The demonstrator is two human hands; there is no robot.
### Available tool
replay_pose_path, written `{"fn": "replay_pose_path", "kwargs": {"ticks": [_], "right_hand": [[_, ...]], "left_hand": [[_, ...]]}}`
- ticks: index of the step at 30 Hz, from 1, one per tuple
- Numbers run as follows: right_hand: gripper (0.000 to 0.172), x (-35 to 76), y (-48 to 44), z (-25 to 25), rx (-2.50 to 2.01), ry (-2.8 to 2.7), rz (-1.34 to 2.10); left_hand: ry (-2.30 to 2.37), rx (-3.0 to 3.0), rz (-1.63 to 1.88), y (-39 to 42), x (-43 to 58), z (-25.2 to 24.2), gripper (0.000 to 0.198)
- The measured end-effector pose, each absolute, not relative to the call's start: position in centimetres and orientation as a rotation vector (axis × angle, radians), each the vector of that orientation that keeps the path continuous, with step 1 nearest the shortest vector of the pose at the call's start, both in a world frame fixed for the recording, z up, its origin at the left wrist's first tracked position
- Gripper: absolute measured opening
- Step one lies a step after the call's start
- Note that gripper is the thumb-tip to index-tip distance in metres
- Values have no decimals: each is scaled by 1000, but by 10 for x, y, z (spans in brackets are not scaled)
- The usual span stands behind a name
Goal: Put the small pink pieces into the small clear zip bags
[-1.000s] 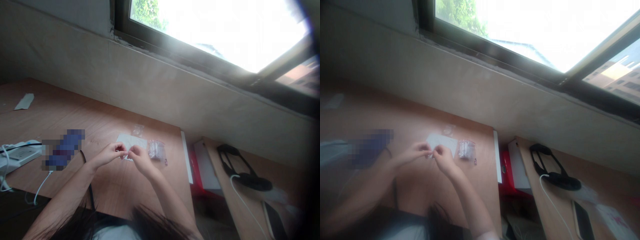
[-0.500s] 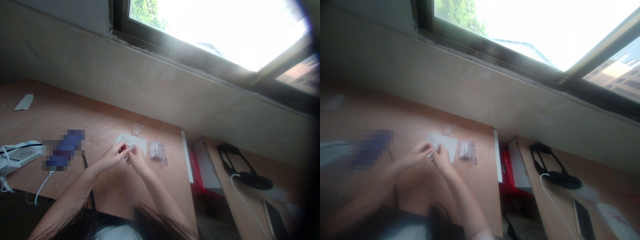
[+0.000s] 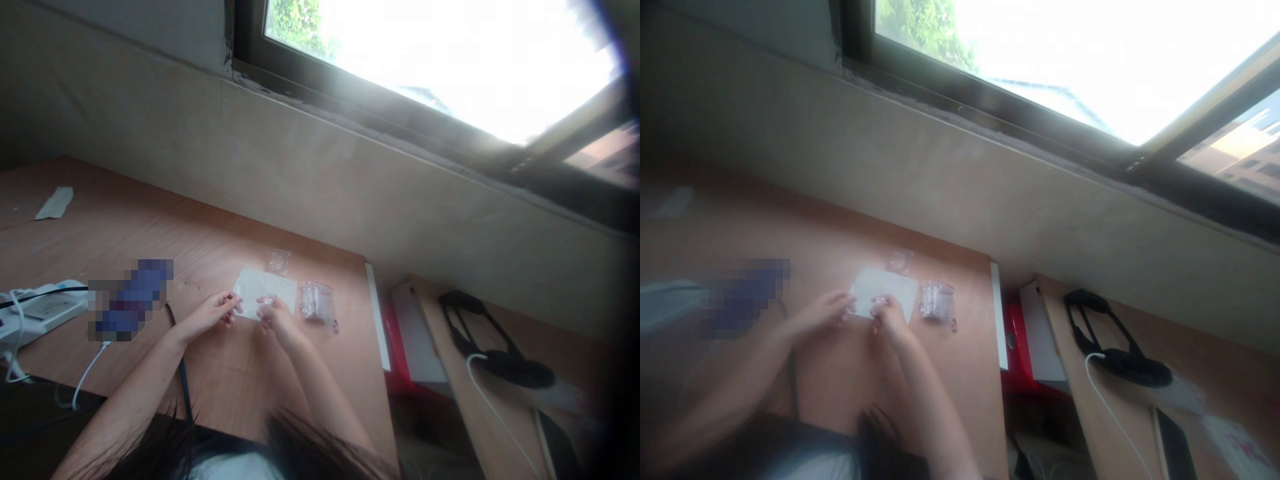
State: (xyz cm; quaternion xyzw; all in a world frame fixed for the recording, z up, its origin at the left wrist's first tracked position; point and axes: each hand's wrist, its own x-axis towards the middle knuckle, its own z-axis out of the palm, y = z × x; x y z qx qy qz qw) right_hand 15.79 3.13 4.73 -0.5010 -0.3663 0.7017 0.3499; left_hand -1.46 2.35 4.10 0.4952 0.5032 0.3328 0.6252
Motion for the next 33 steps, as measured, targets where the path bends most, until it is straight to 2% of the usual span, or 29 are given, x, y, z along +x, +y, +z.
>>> {"fn": "replay_pose_path", "kwargs": {"ticks": [5, 9, 16, 24, 33], "right_hand": [[23, 156, 30, 26, -1430, -838, 1660], [32, 156, 27, 16, -1393, -961, 1762], [28, 150, 31, -2, -1426, -1010, 1790], [23, 158, 32, -5, -1301, -952, 1873], [18, 162, 33, -4, -1279, -945, 1903]], "left_hand": [[1226, 921, 930, 23, -25, 6, 29], [1308, 850, 977, 23, -30, -8, 33], [1296, 813, 1021, 22, -33, -4, 34], [1288, 819, 719, 21, -38, 0, 41], [1307, 863, 754, 26, -34, 7, 37]]}}
